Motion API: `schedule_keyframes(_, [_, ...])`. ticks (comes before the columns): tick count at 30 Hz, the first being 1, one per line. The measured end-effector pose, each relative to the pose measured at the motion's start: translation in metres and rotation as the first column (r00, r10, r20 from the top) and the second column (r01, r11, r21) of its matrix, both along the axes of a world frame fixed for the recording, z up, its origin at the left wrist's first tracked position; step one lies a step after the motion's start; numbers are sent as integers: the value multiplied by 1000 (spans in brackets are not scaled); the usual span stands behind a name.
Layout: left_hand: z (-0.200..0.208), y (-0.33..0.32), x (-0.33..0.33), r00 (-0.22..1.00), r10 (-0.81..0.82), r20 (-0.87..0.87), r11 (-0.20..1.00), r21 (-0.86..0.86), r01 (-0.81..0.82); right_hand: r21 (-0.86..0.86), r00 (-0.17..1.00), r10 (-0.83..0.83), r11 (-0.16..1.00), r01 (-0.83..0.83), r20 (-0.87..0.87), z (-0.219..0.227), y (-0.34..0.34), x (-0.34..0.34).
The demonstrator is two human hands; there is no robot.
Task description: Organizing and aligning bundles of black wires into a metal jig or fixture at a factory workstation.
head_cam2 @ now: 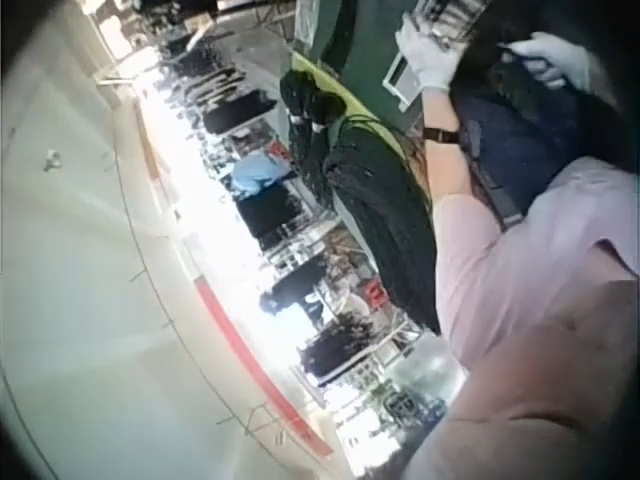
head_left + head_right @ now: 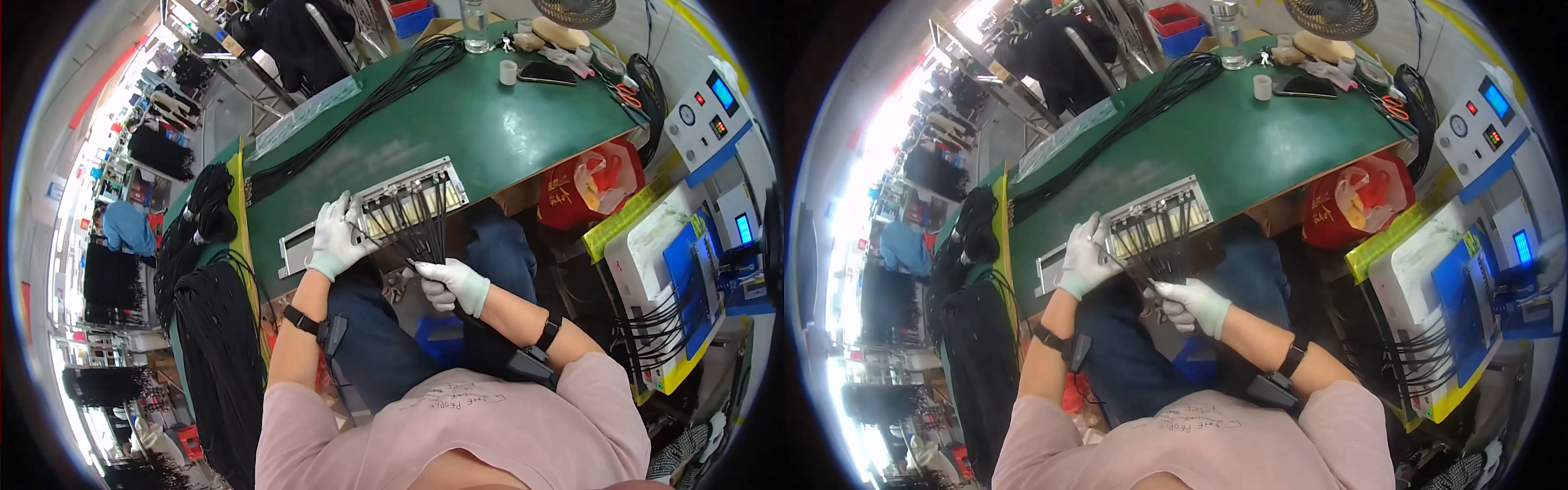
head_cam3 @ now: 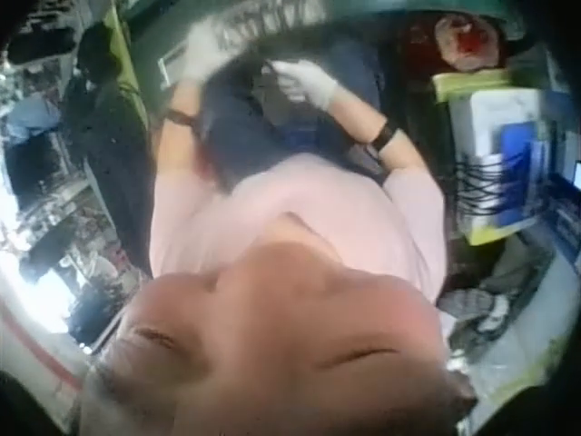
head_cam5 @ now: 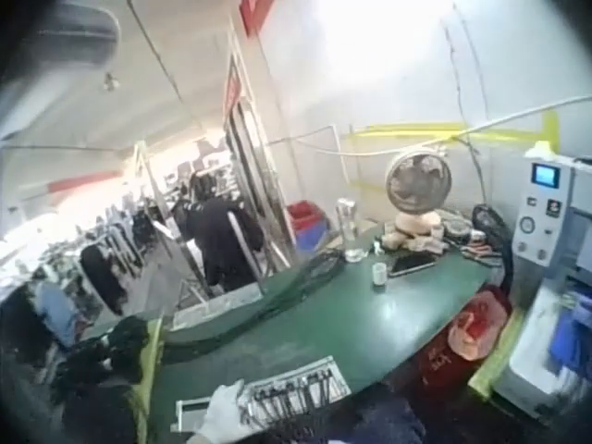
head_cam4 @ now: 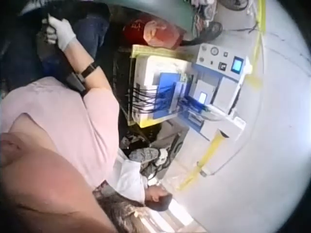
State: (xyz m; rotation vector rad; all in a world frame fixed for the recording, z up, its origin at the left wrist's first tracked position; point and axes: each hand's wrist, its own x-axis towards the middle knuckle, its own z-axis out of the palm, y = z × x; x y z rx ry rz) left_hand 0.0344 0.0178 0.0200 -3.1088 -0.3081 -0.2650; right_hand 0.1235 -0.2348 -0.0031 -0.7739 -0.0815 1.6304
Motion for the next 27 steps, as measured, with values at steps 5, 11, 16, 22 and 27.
schedule_keyframes(5, [-7, 7, -5, 997, -30, 74, 1000, -7, 31, 82, 996, 0, 997, 8, -95, -11, -1, 0])
schedule_keyframes(11, [-6, 2, -4, 997, -33, 72, 999, -14, 34, 116, 999, -13, 993, 17, -38, 0, -4, 2])
schedule_keyframes(16, [-5, 4, -3, 997, -37, 73, 999, -4, 37, 249, 998, -66, 967, 58, 23, 24, -7, 15])
schedule_keyframes(22, [-5, 4, -5, 995, -49, 86, 999, -19, 51, 152, 998, -52, 987, 46, 35, 2, -25, 0])
schedule_keyframes(27, [-3, 8, -2, 996, -58, 68, 998, -23, 59, 96, 991, 28, 995, -41, 135, -2, -48, -15])
